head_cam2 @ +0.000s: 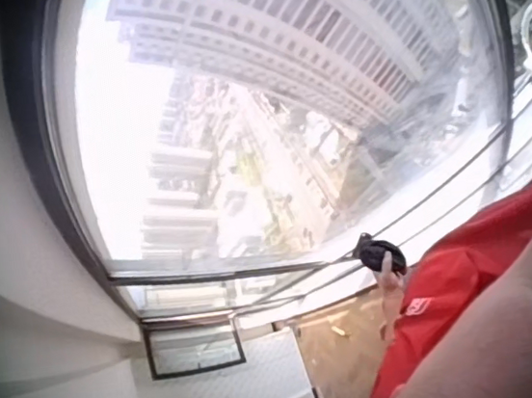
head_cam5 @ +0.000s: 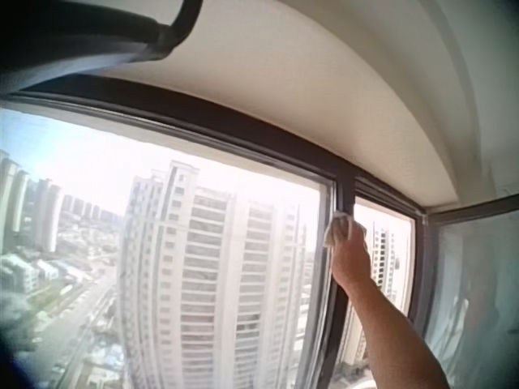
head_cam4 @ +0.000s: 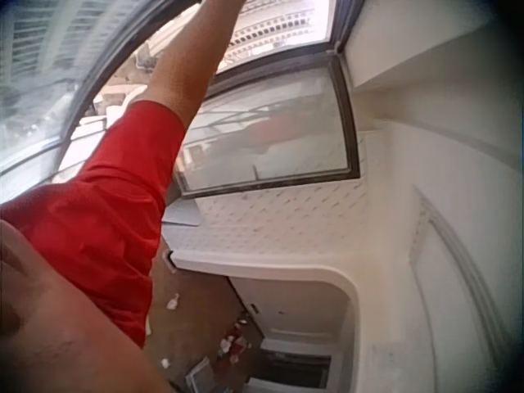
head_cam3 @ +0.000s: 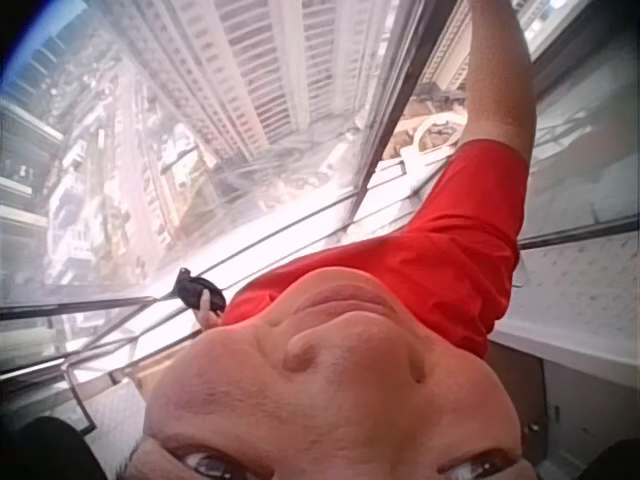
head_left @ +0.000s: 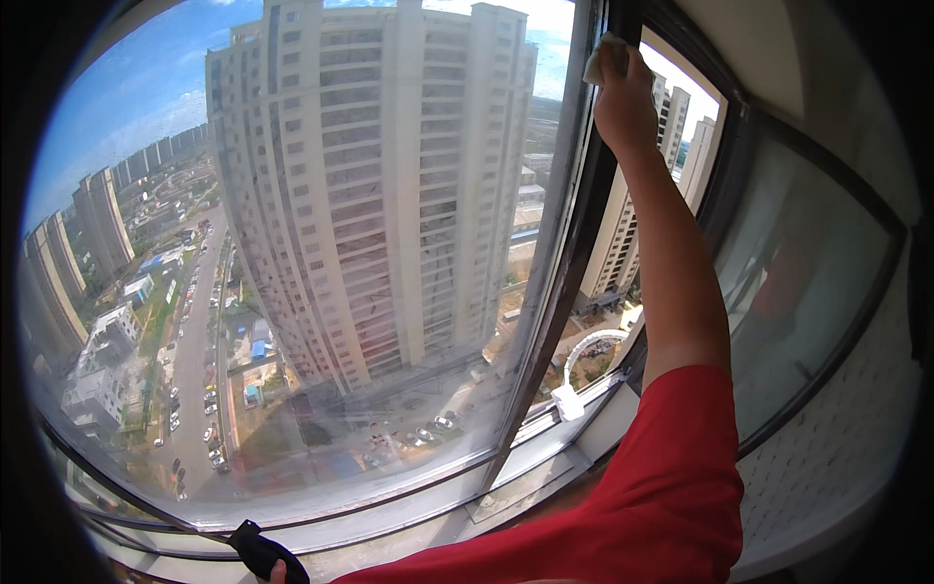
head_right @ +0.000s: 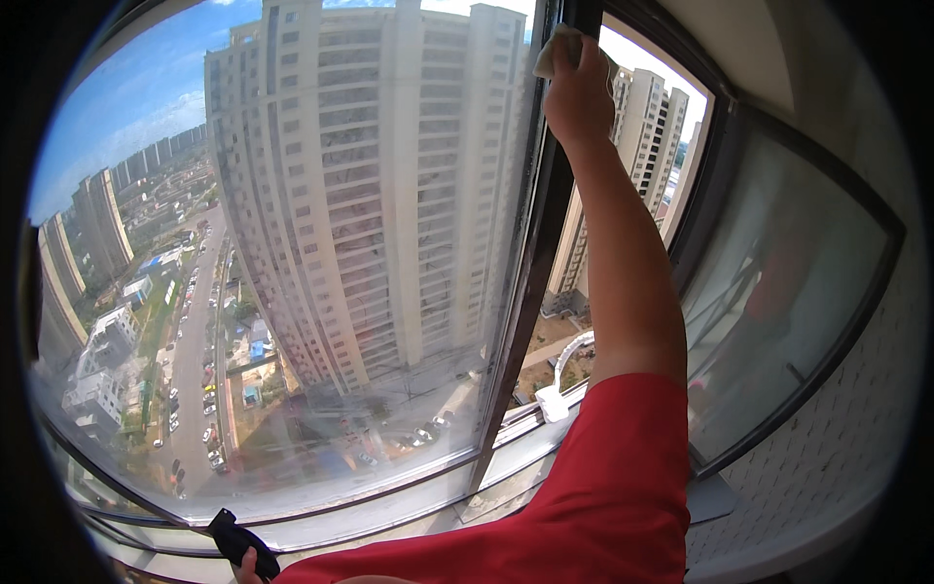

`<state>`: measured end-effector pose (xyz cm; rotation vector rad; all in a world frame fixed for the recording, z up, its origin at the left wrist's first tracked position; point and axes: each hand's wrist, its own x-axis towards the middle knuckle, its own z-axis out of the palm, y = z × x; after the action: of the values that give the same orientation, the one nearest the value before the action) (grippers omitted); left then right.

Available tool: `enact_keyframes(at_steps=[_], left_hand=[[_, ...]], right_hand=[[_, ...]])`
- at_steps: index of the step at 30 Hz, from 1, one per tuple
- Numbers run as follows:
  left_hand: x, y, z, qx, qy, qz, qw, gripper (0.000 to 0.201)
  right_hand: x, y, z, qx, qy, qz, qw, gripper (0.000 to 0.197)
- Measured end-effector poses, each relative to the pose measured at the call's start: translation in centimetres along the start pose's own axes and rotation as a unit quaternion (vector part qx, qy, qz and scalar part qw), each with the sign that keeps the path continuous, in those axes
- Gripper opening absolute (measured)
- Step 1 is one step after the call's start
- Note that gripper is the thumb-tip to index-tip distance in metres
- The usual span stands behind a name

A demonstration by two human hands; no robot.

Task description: The person cleans a window in a high-rise building using a cloth and a handheld scraper. They first wipe the window frame and glass with a white cloth, then use a red-handled scraper to clean the glass surface.

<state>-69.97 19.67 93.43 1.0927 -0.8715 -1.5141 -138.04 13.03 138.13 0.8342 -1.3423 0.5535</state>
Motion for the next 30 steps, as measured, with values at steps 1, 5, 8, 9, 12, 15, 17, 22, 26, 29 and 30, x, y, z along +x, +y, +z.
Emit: enact_keyframes(at_steps=[1, 5, 8, 9, 12, 15, 17, 22, 26, 29, 30], left_hand=[[-0.1, -0.3, -0.2, 0.003, 0.008, 0.007, 1.0, 0.034], [2.8, -3.8, -0.6, -0.005, 0.003, 0.0, 1.0, 0.036], [1.3, -2.6, 2.7, -0.042, 0.067, -0.022, 0.997, 0.032], [0.8, -2.1, 3.3, -0.033, 0.044, -0.043, 0.998, 0.031], [1.2, -4.7, 3.1, 0.0, 0.025, -0.056, 0.998, 0.029], [0.0, -4.0, 2.5, 0.014, 0.014, -0.078, 0.997, 0.028], [0.5, -4.4, 2.3, 0.015, -0.002, -0.09, 0.996, 0.027], [0.1, -1.9, 2.7, 0.063, -0.043, -0.136, 0.988, 0.029], [0.2, -1.9, 1.7, 0.076, -0.048, -0.134, 0.987, 0.028], [-0.5, -1.2, 3.2, 0.081, -0.079, -0.133, 0.985, 0.027], [-1.0, -1.1, 3.0, 0.078, -0.083, -0.144, 0.983, 0.027]], right_hand=[[1.4, -0.1, -0.3, 0.029, -0.014, 0.019, 0.999, 0.057], [10.1, 3.9, 1.1, -0.112, -0.016, -0.046, 0.993, 0.038], [8.1, 1.1, -1.7, 0.248, -0.083, 0.121, 0.958, 0.044], [5.5, 2.7, 0.3, 0.091, 0.049, 0.012, 0.995, 0.046], [-8.7, -1.1, 1.3, 0.056, 0.066, 0.0, 0.996, 0.051], [-24.4, -7.1, -2.0, 0.149, -0.054, 0.086, 0.984, 0.055], [-34.0, -9.1, -3.9, 0.15, -0.155, 0.128, 0.968, 0.054], [-48.3, -12.4, -8.1, 0.195, -0.297, 0.213, 0.91, 0.054], [-48.7, -12.4, -11.3, 0.301, -0.285, 0.353, 0.839, 0.044], [-43.4, -10.8, -12.4, 0.359, -0.137, 0.527, 0.758, 0.04], [-39.0, -10.6, -12.5, 0.358, -0.096, 0.493, 0.787, 0.04]])
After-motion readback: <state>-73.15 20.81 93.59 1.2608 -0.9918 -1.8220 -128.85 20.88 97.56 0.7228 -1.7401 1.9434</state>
